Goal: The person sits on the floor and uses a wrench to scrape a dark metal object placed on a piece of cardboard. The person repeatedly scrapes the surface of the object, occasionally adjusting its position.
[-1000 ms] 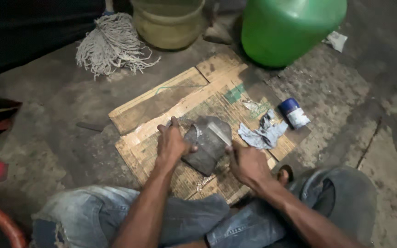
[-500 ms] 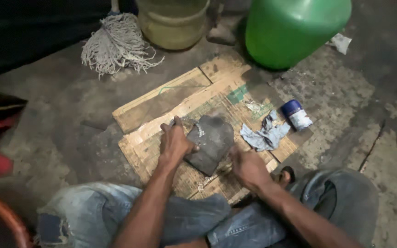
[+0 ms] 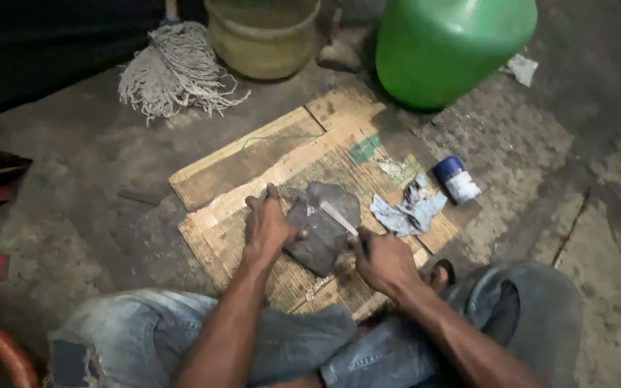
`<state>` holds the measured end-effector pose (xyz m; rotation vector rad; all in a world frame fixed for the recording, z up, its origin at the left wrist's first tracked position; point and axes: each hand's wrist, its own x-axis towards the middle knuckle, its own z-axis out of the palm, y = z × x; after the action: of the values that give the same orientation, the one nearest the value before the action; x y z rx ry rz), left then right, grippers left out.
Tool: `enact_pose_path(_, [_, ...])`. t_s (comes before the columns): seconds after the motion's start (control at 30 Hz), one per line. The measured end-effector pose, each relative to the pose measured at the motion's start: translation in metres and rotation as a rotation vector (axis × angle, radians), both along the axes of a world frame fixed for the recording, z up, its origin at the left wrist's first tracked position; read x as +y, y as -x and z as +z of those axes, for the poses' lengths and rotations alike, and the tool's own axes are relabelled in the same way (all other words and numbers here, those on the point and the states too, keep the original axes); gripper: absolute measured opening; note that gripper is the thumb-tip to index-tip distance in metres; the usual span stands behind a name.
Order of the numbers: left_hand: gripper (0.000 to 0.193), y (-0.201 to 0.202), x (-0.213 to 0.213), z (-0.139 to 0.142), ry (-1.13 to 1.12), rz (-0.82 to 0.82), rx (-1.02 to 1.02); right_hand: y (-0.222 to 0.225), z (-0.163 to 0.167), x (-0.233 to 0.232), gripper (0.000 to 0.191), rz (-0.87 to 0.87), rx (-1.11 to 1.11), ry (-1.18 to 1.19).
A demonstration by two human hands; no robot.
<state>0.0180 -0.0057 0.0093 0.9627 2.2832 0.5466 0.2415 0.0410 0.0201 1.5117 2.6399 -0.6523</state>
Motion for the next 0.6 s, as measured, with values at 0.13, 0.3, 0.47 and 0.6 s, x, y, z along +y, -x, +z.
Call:
enact_pose_path(0.13, [0.124, -0.001, -0.001, 0.003, -0.019, -0.008, 0.04, 0.001, 0.003, 0.0, 0.04, -0.048, 0.113, -0.044])
enact_pose_path(0.3, [0.127, -0.001, -0.005, 0.004, -0.047, -0.03, 0.006, -0.003, 0.011, 0.002, 0.032, 0.055, -0.082, 0.045])
enact_pose_path(0.47, [0.13, -0.001, -0.003, 0.002, -0.002, -0.009, 0.001, -0.008, 0.003, -0.003, 0.031, -0.079, 0.335, -0.078])
enact_pose_path(0.6, [0.132, -0.001, 0.0, -0.001, -0.004, -0.007, 0.023, -0.008, -0.003, 0.002, 0.031, 0.164, -0.145, -0.006])
